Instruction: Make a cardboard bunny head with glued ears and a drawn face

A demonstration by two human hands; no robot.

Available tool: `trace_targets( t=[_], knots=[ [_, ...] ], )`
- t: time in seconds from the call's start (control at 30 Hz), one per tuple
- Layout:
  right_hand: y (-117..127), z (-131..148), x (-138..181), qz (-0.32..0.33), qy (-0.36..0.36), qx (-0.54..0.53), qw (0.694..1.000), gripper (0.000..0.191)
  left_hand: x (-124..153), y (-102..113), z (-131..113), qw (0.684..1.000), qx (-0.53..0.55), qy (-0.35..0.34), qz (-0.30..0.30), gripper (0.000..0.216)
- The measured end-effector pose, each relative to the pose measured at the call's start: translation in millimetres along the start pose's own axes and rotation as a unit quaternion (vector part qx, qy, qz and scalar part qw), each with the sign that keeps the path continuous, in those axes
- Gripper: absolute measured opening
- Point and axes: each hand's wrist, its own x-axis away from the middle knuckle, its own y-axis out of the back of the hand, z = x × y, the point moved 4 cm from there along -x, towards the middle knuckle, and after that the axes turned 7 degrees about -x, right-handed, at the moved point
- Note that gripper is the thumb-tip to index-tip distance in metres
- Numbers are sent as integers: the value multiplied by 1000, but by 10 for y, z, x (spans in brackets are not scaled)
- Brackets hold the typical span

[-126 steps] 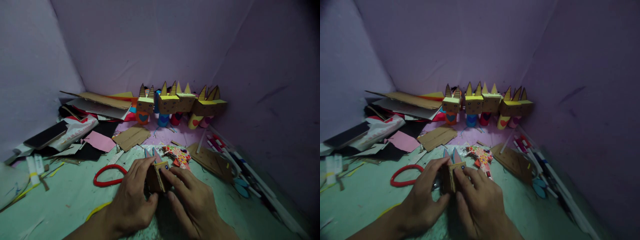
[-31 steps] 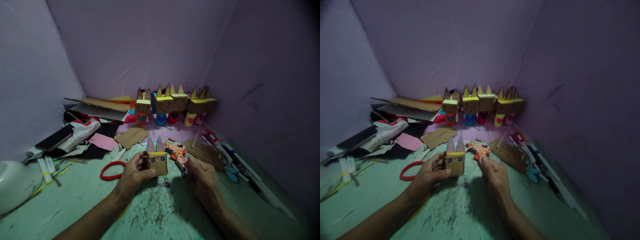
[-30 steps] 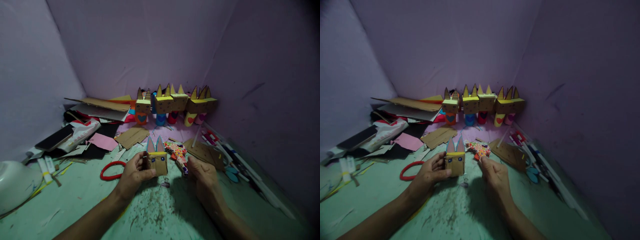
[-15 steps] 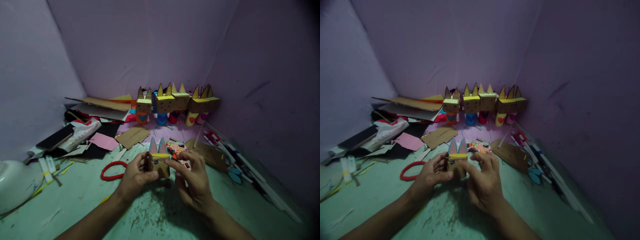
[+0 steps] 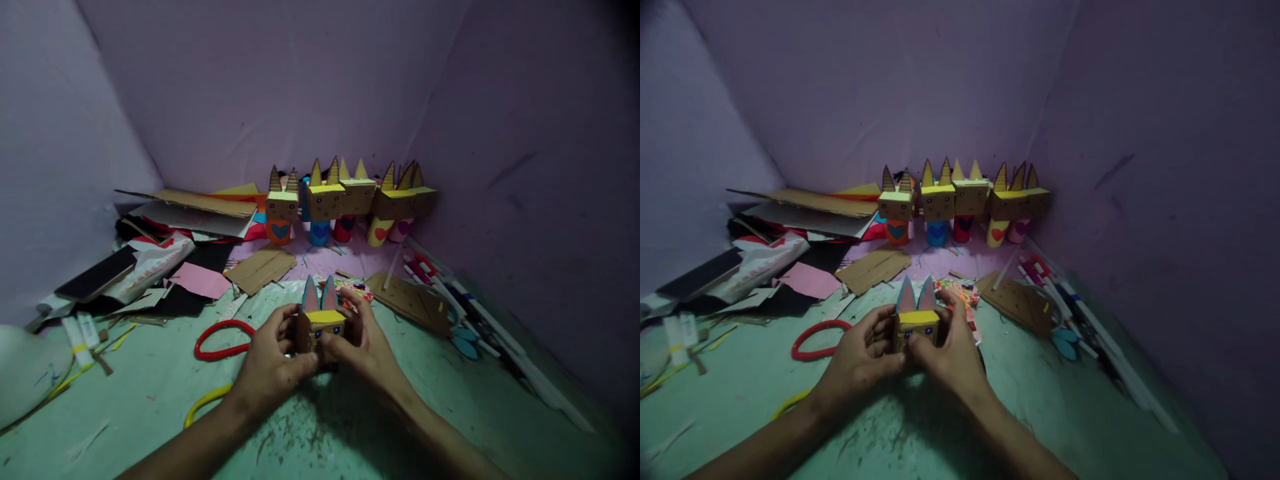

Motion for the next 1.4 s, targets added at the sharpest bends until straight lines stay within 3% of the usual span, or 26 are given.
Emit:
trace_targets(
  t=[0.1,0.33,0.87,1.4],
  knots=[
    [-15,45,8,-14,-25,-3,1000,76,28,-15,4,1000,-24,1,-1,68],
    [15,16,14,-15,5,32,999,76,40,-14,-12,999,-33,-3,-17,66],
    [-11,55,24,-18,-21,54,998,83,45,-28,-8,999,-48,-19,-10,63],
    [96,-45,-23,29,23,-54,998,67,2,7,10,1000,12,-3,17,71]
  ],
)
